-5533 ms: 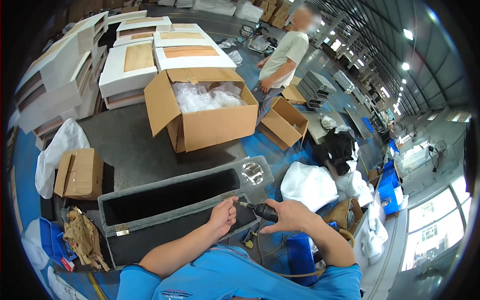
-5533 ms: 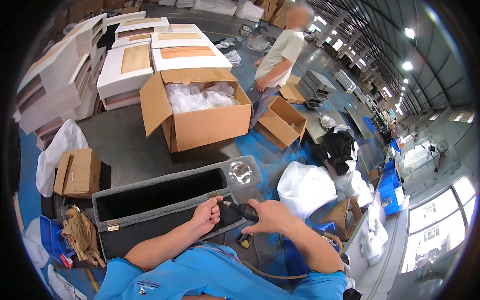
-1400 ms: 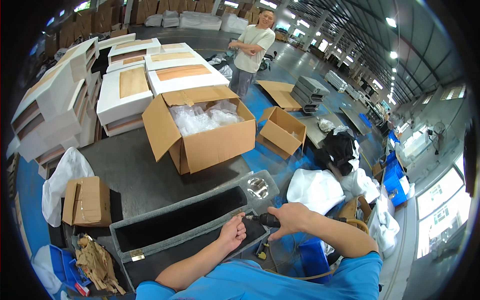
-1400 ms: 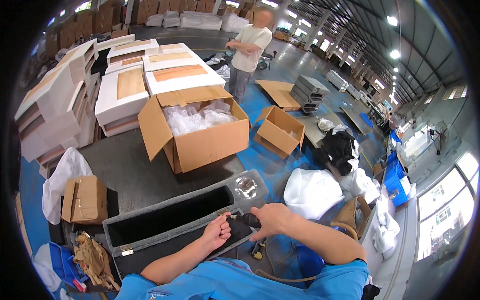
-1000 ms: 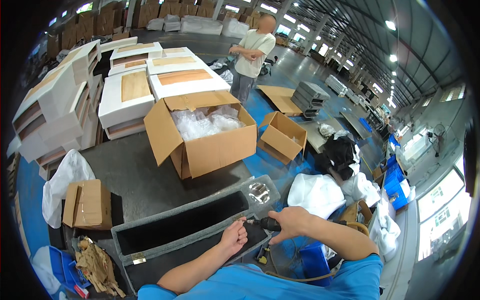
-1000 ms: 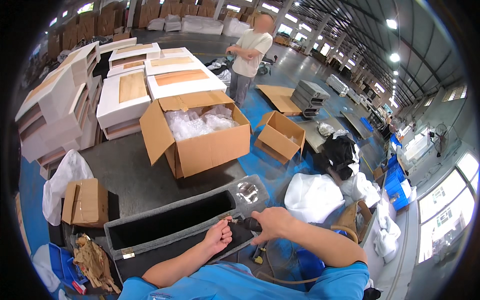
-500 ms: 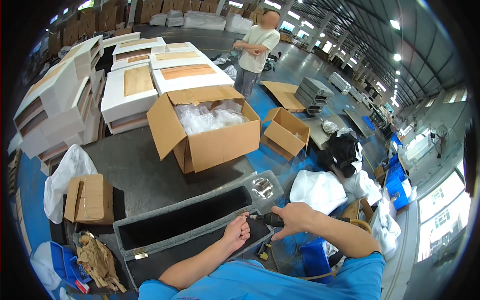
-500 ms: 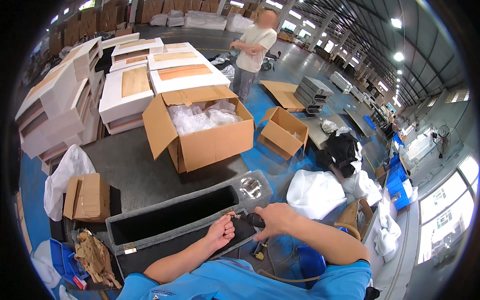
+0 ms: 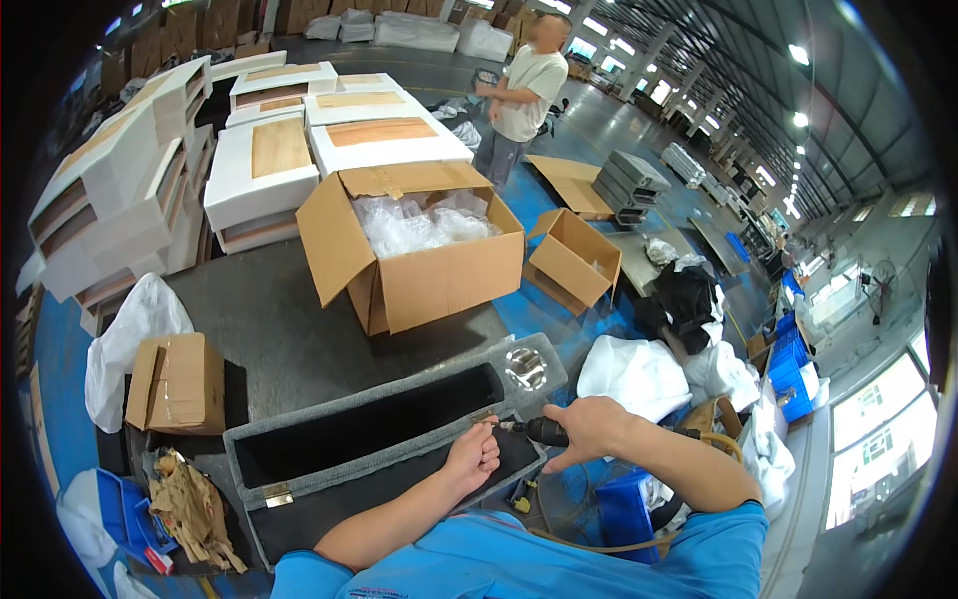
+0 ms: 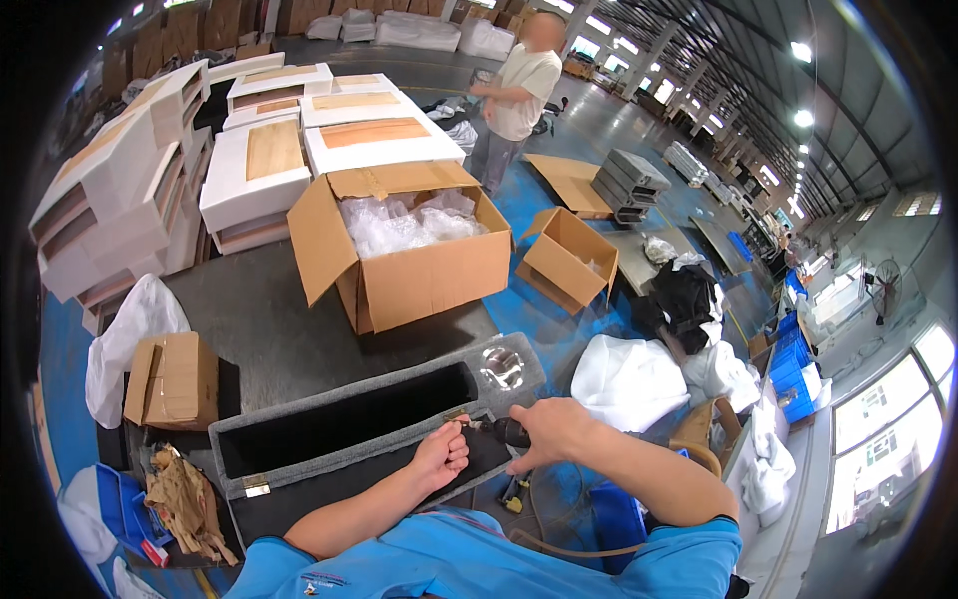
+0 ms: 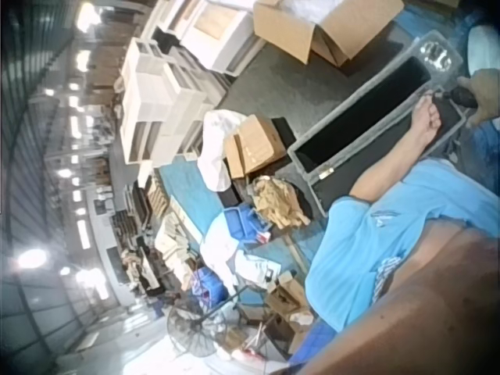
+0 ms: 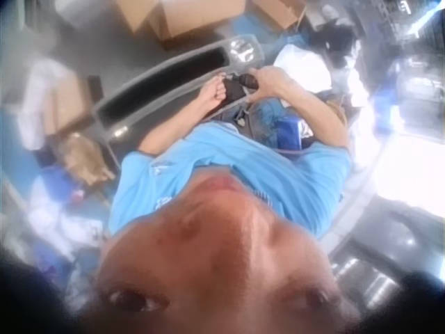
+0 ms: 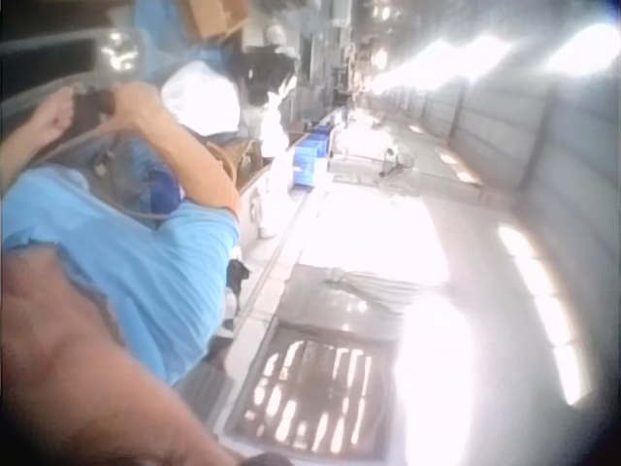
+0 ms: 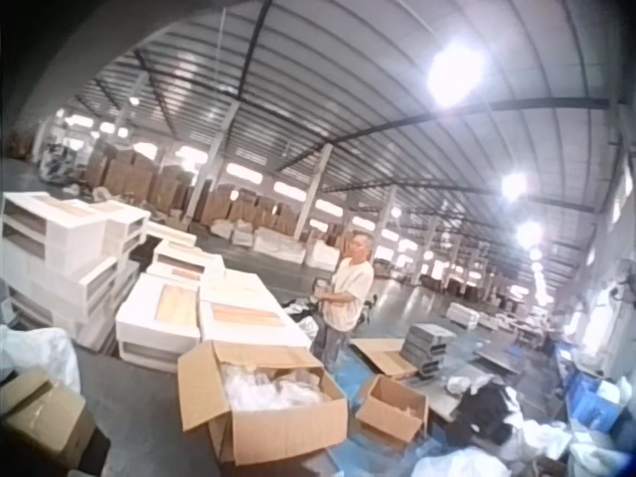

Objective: The person assembles a grey upholstered furniture component. They use a rubber mallet to tap a metal ring into place, then use a pneumatic drill to secure metal brackets and hinges to the frame. The person handles screws and small hardware parts throughout the process.

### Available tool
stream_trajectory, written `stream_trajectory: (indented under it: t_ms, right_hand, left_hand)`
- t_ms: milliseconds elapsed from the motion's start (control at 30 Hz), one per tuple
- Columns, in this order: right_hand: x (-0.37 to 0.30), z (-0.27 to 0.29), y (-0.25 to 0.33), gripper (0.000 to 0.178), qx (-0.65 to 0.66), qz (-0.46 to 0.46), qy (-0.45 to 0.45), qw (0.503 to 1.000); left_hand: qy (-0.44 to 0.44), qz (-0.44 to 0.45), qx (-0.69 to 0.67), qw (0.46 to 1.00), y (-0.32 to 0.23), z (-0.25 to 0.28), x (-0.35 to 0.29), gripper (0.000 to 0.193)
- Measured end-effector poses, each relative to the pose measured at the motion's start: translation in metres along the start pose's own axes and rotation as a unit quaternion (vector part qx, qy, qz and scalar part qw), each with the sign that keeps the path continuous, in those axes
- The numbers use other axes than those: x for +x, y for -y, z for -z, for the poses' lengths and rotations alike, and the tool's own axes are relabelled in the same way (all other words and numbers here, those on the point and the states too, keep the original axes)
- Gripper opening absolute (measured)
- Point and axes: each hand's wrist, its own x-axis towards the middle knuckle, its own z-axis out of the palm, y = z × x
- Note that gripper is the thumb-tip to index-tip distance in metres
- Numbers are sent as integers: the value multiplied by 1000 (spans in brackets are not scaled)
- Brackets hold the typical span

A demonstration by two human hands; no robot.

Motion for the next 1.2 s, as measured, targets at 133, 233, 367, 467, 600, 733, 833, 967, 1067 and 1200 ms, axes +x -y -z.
stream_trajectory:
  t_ms: [133,233,367,467,600,733,833,967,1067,1200]
  right_hand:
    - [1,4,1,102,-5,1,3,1000]
    - [2,5,-1,101,-4,1,3,1000]
    - [0,10,-2,96,-14,0,-13,1000]
    - [0,30,11,81,-17,-27,13,999]
    - [7,17,13,86,-9,-17,-19,1000]
    - [11,30,22,91,-11,-36,23,999]
    - [15,35,22,87,-26,-37,35,998]
    - [22,40,23,78,-47,-23,35,998]
    - [26,42,23,76,-58,-14,24,998]
    - [35,46,26,74,-74,13,20,997]
  left_hand:
    - [-5,0,3,1000,0,-2,0,12]
    - [-7,1,1,1000,1,-2,3,13]
    - [-3,13,0,1000,4,-4,3,17]
    - [-23,-14,0,1000,0,-9,13,18]
    - [-14,-16,-8,1000,5,-4,10,14]
    - [-10,-32,-32,999,5,-14,2,15]
    - [-14,-33,-45,998,8,-16,3,16]
    - [-11,-40,-62,997,6,-16,3,17]
    - [-9,-46,-74,996,7,-16,5,17]
    - [-17,-53,-83,995,5,-13,6,18]
